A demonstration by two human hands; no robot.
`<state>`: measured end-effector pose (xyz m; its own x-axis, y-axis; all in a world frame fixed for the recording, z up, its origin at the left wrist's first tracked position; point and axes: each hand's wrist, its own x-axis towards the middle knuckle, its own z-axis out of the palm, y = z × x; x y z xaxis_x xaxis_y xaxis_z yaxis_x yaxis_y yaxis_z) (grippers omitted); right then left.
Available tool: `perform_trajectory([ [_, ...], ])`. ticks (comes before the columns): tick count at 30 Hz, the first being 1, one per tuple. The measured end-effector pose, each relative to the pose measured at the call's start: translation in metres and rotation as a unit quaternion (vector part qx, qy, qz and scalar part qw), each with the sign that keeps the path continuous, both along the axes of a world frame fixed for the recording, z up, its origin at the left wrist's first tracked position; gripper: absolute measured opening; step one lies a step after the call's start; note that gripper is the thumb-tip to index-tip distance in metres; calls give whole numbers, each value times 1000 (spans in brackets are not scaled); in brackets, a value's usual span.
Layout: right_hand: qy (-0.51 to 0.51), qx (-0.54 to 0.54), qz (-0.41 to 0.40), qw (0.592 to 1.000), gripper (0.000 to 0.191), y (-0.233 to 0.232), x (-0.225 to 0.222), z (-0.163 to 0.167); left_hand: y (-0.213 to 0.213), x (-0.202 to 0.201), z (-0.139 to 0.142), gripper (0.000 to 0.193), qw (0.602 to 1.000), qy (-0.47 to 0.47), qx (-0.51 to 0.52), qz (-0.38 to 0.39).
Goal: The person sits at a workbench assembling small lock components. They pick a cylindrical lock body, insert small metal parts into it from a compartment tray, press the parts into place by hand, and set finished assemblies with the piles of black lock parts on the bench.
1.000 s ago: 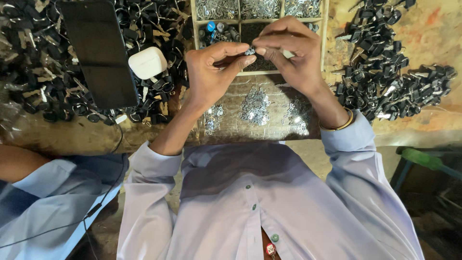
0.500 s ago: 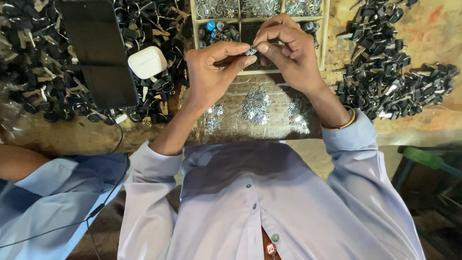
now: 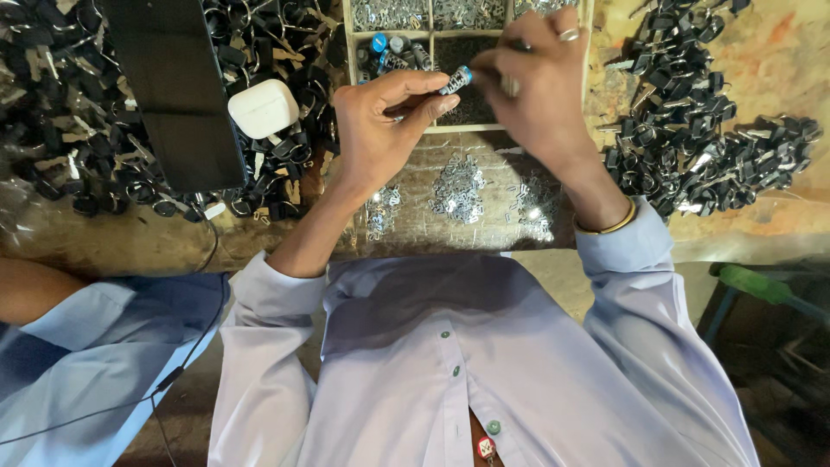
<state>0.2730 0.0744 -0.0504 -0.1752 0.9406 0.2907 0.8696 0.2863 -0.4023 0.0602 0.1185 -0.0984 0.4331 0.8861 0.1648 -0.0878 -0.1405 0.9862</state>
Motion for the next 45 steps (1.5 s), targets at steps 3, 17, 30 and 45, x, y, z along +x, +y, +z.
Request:
perform_trajectory([
  [3, -85, 10, -2, 996, 16, -4, 0, -5, -1, -1, 0, 21, 1000, 0, 4, 4],
  [17, 344, -96, 79, 931, 9, -8, -5, -13, -1, 1, -3, 23, 1000, 6, -7, -8],
  [30, 316, -60, 98, 942, 17, -2, -7, -9, 0, -3, 1, 20, 999, -24, -18, -32],
  [45, 263, -52, 91, 959, 19, -6, 2, -12, 0, -4, -2, 19, 1000, -3, 5, -28],
])
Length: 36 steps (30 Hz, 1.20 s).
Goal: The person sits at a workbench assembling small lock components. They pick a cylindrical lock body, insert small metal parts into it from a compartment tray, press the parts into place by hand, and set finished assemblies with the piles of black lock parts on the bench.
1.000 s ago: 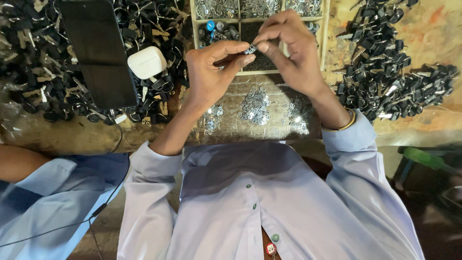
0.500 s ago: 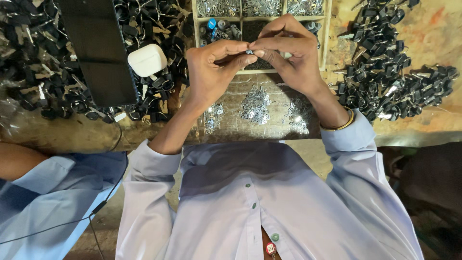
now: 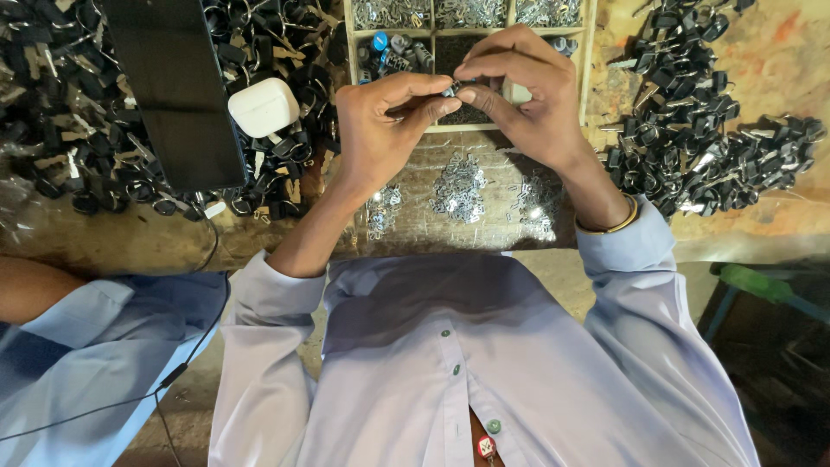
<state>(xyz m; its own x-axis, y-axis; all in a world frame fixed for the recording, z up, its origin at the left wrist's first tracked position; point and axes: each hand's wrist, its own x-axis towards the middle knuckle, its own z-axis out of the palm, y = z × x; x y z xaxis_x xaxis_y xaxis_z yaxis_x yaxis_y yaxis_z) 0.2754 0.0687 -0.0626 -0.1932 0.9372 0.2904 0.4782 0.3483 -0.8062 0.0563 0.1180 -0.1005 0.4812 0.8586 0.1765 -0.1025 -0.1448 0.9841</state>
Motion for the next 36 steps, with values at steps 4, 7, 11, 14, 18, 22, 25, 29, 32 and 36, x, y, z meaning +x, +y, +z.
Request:
perform_trajectory([
  [4, 43, -36, -12, 998, 14, -1, -1, -1, 0, 1, -2, 20, 1000, 4, 5, 7],
  [7, 165, -101, -13, 981, 10, -2, -4, -3, 2, 2, -2, 21, 999, -1, 35, 4],
  [11, 173, -127, -16, 976, 9, -2, -9, -6, 1, 1, 0, 22, 999, 11, 31, 13],
  [14, 173, -119, -17, 978, 11, -1, -12, -4, -1, 1, 3, 23, 1000, 0, 18, 14],
  [18, 130, -126, -45, 982, 11, 1, -17, 1, -1, -1, 5, 22, 1000, -2, 14, 14],
  [22, 70, -77, -16, 994, 13, 4, -15, 11, 0, 0, 6, 19, 1000, -1, 14, 11],
  [25, 91, -144, -60, 984, 14, 4, -8, 14, 1, 4, 6, 17, 999, -11, 34, 13],
  [29, -308, 75, -106, 942, 13, 1, 1, 8, -1, 3, 6, 15, 1000, -20, 5, 9],
  [32, -337, 23, -62, 939, 12, 0, 2, 1, -1, 2, 7, 15, 1000, -23, 10, 12],
  [36, -242, -9, -94, 966, 8, -1, 10, 3, 1, 4, 5, 15, 1000, -17, 13, 9],
])
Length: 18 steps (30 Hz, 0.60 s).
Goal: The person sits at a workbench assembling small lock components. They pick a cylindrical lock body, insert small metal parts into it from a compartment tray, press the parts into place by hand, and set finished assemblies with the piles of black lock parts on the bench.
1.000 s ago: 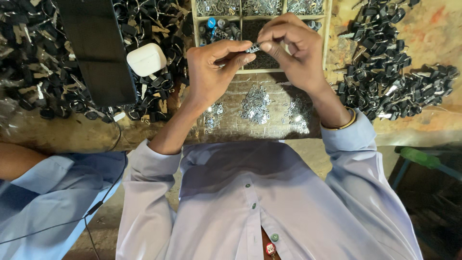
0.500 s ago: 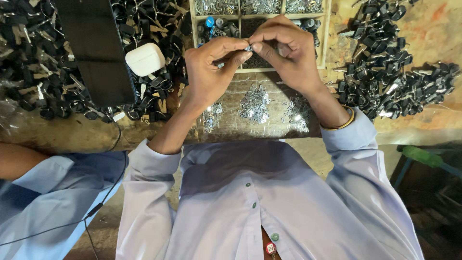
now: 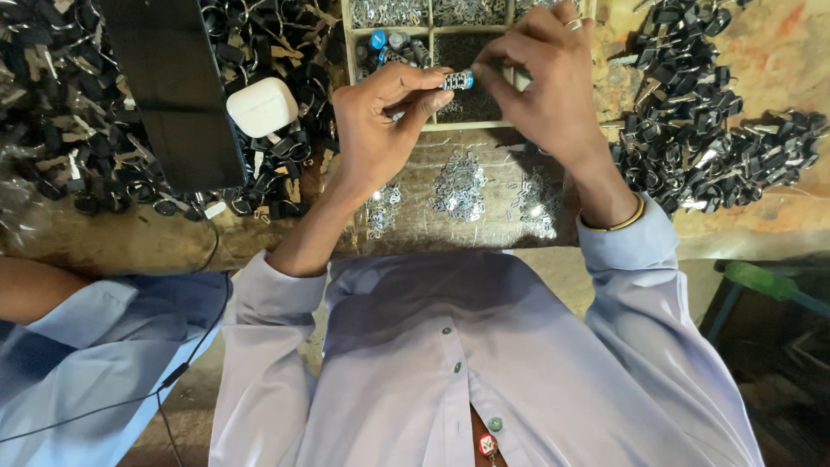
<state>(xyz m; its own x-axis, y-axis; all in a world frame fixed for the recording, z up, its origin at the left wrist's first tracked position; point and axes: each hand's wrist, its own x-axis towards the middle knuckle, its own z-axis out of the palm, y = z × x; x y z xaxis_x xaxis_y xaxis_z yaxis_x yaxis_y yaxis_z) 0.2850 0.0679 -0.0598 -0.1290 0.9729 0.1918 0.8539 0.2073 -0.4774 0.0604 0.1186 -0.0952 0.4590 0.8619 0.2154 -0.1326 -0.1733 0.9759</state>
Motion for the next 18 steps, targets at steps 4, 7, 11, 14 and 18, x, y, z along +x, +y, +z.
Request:
perform_trajectory([
  [4, 174, -8, 17, 985, 5, 0, 2, 2, -1, 0, 0, 14, 1000, 21, -1, 4],
  [7, 349, -66, 43, 934, 4, 0, -2, 0, -2, 1, 1, 13, 1000, 27, 0, 9],
  [11, 392, -107, 34, 913, 6, -2, -9, -4, -1, 1, 0, 13, 1000, 24, 0, 10],
  [14, 451, -154, -20, 879, 5, -3, -12, -6, -2, 0, -1, 14, 999, 34, 8, 16],
  [18, 478, -155, -5, 865, 5, -3, -13, -10, -3, -1, -2, 15, 999, 39, 16, 15],
])
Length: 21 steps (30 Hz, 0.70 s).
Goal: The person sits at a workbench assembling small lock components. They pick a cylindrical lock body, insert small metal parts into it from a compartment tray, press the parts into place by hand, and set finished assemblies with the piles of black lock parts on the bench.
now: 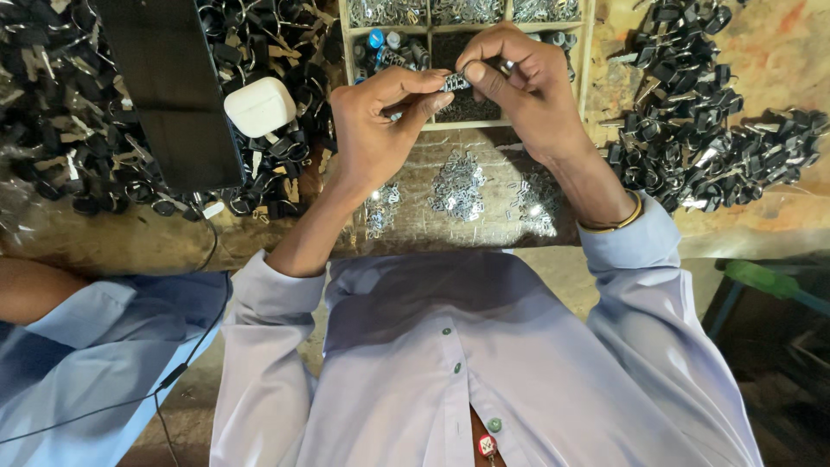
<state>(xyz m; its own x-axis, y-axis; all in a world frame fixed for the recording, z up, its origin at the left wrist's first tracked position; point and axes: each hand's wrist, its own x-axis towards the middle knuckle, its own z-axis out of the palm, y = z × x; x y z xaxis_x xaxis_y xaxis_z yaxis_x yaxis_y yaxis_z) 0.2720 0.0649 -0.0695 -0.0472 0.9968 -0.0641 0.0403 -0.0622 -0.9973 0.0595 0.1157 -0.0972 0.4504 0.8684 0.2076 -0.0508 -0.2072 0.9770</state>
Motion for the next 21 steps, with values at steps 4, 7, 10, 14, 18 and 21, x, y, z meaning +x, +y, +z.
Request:
perform_trajectory([
  [4, -33, 45, 19, 998, 6, -1, -1, 1, 0, 0, -2, 16, 1000, -4, 6, 0],
  [7, -129, 51, 6, 990, 7, -3, -4, 5, 0, 0, -2, 15, 1000, -9, 3, 4],
  [10, -237, 109, 9, 965, 10, -4, -5, 10, 0, -1, -2, 16, 1000, 3, 2, 3],
  [14, -328, 170, 31, 929, 11, -4, -4, 15, 0, 0, -3, 16, 1000, -6, 13, 0],
  [18, -359, 213, 52, 907, 14, -3, -6, 18, 0, -1, -4, 16, 1000, 13, 18, 9],
  [21, -344, 226, 70, 909, 20, 2, -5, 22, -1, 0, -6, 15, 1000, 8, 24, 11],
])
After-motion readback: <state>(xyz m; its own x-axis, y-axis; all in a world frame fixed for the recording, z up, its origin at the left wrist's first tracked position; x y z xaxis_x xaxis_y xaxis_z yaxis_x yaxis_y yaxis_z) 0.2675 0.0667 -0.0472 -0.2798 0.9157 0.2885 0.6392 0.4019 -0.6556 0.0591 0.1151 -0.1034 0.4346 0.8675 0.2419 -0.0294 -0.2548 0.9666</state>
